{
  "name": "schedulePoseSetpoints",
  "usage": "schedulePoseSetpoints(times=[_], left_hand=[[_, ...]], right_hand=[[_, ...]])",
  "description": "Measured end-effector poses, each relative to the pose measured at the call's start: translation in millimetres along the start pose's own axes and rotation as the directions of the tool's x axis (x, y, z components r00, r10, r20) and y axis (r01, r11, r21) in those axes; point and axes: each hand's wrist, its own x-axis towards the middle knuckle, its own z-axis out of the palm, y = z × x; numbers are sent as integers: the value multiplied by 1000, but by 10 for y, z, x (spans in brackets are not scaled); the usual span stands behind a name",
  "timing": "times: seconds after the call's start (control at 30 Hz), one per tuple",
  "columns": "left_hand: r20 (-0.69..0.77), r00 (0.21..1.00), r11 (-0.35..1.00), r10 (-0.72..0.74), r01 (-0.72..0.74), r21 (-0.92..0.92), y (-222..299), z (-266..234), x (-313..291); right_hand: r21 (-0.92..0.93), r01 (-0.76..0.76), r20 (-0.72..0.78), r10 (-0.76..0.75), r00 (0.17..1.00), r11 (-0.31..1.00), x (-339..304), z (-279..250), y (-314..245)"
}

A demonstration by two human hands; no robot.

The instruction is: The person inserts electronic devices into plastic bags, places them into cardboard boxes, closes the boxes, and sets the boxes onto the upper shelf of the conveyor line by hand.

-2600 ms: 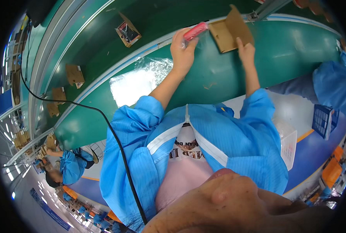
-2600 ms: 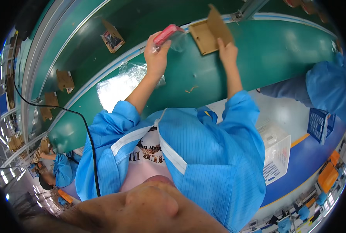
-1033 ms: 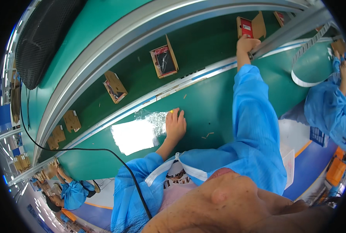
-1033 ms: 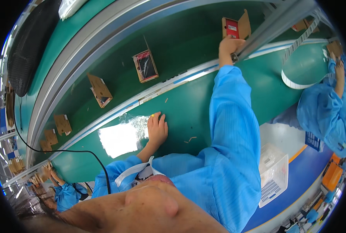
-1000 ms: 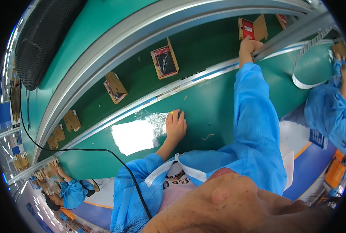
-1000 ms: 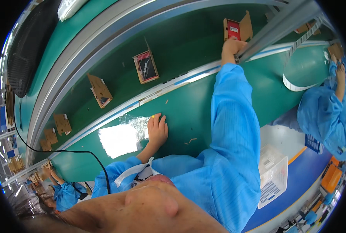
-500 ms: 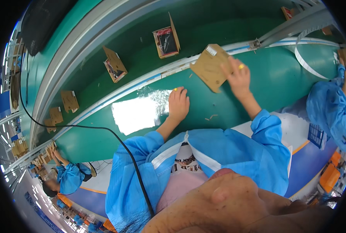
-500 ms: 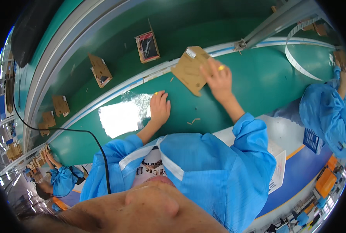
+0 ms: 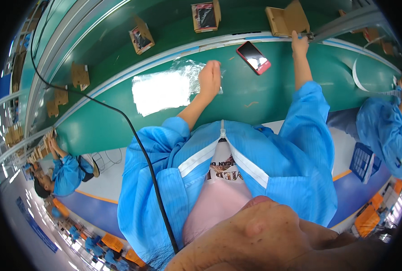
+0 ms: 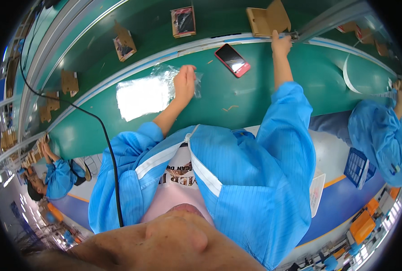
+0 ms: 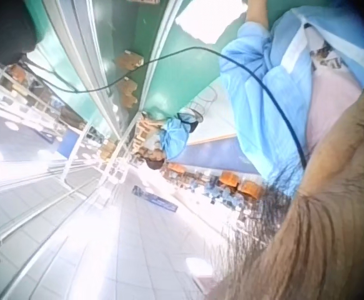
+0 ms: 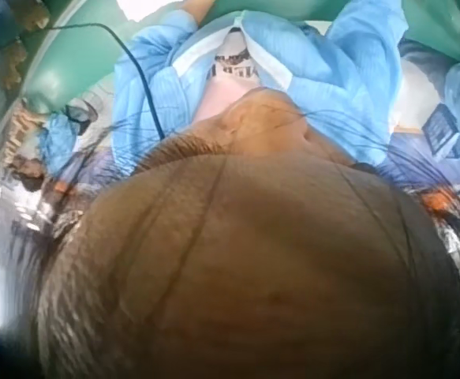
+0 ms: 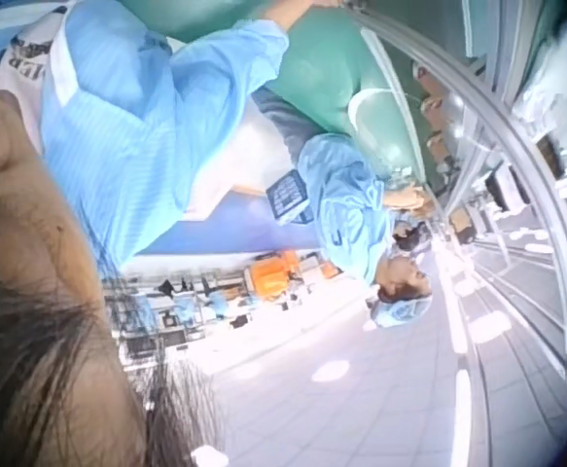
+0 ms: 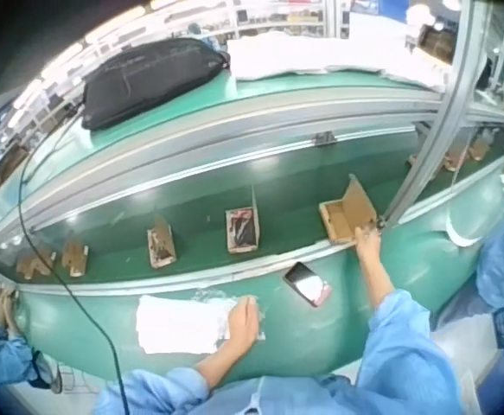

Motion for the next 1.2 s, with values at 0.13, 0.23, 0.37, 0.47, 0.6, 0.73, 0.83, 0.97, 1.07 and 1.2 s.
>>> schedulePoseSetpoints(times=[0.13, 0.23, 0.37, 0.47, 0.6, 0.73, 0.83, 0.97, 1.07, 1.2], left_hand=[[23, 686, 514, -728, 568, -643, -454, -180, 144], [128, 774, 658, -621, 603, -451, -355, -152, 220], [8, 871, 743, 491, -424, 517, -407, -98, 249], [228, 827, 631, 514, -544, 552, -48, -221, 165], [293, 955, 793, 40, -209, 572, -131, -194, -75], [255, 966, 837, 42, -173, 519, -335, -264, -142], [223, 969, 883, 109, -197, 425, -258, -361, -197], [180, 982, 903, 54, -126, 412, -264, -394, -365], [182, 964, 819, 193, -261, 511, -410, -273, -476], [178, 954, 802, 241, -299, 517, -520, -264, -450]], right_hand=[[-447, 495, 162, -476, 864, 745, -708, 161, -394], [-443, 605, 565, -318, 761, 662, -1193, 361, -683], [-501, 748, 761, -191, 620, 435, -1324, 631, -870], [-206, 737, 491, -583, 647, 644, -1100, 318, -891], [-117, 550, 308, -497, 812, 827, -1261, -124, -455], [-149, 394, 161, -371, 914, 907, -1532, -406, -489], [37, -102, 220, 91, 971, 994, -1538, -469, -392], [305, -523, 472, 351, 809, 796, -1501, -613, -353], [326, -703, 658, 383, 649, 632, -1680, -603, -376], [352, -735, 755, 289, 589, 580, -1985, -583, -430]])
